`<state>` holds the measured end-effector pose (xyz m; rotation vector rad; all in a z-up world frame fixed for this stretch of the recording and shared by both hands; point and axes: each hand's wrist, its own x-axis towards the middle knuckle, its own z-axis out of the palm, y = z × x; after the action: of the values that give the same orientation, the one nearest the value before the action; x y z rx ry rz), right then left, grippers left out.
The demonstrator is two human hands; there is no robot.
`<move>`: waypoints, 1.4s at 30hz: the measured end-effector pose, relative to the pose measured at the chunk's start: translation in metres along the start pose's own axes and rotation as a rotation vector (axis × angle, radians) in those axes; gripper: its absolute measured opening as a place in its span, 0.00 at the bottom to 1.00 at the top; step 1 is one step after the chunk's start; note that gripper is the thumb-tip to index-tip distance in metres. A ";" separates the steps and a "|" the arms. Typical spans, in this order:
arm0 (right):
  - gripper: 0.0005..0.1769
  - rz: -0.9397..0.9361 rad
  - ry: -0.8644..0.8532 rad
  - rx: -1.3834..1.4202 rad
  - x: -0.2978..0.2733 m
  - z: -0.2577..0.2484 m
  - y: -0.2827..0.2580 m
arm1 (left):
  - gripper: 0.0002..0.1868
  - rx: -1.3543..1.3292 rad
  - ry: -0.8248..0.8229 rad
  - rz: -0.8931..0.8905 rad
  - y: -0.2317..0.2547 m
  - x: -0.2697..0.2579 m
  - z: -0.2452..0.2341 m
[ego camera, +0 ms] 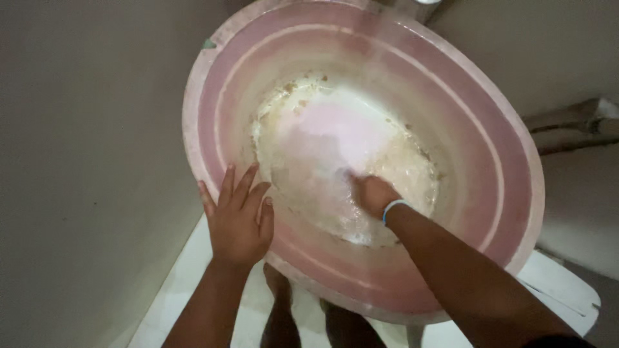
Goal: The person cleans the interior and edges of a pink plastic basin with a toothbrush while water runs from a faucet, eventually rinsing it out and putting the toothbrush away.
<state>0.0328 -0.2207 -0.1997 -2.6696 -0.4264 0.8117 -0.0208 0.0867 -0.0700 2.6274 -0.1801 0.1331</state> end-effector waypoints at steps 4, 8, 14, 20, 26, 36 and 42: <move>0.40 0.054 -0.198 -0.066 -0.001 -0.001 -0.009 | 0.16 0.002 -0.025 -0.014 -0.001 0.003 0.002; 0.33 0.168 -0.152 -0.122 -0.004 0.000 0.010 | 0.16 0.019 -0.051 -0.012 -0.004 0.001 0.003; 0.34 0.024 -0.187 -0.121 -0.015 -0.013 0.008 | 0.16 -0.008 -0.049 -0.038 0.000 -0.002 0.000; 0.32 -0.059 -0.249 -0.057 -0.013 -0.034 -0.030 | 0.16 -0.003 -0.024 -0.034 -0.001 0.001 0.001; 0.51 -0.026 -0.234 -0.105 0.017 -0.014 -0.042 | 0.17 -0.030 -0.003 -0.042 0.000 0.001 0.000; 0.45 0.155 -0.315 -0.165 0.018 -0.040 -0.070 | 0.17 -0.032 0.004 -0.046 0.002 -0.001 0.000; 0.44 0.122 -0.216 -0.058 0.033 -0.031 -0.062 | 0.20 -0.087 -0.007 -0.060 0.003 0.005 -0.007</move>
<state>0.0648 -0.1589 -0.1677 -2.6923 -0.3451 1.1471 -0.0170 0.0871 -0.0617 2.5438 -0.1066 0.0937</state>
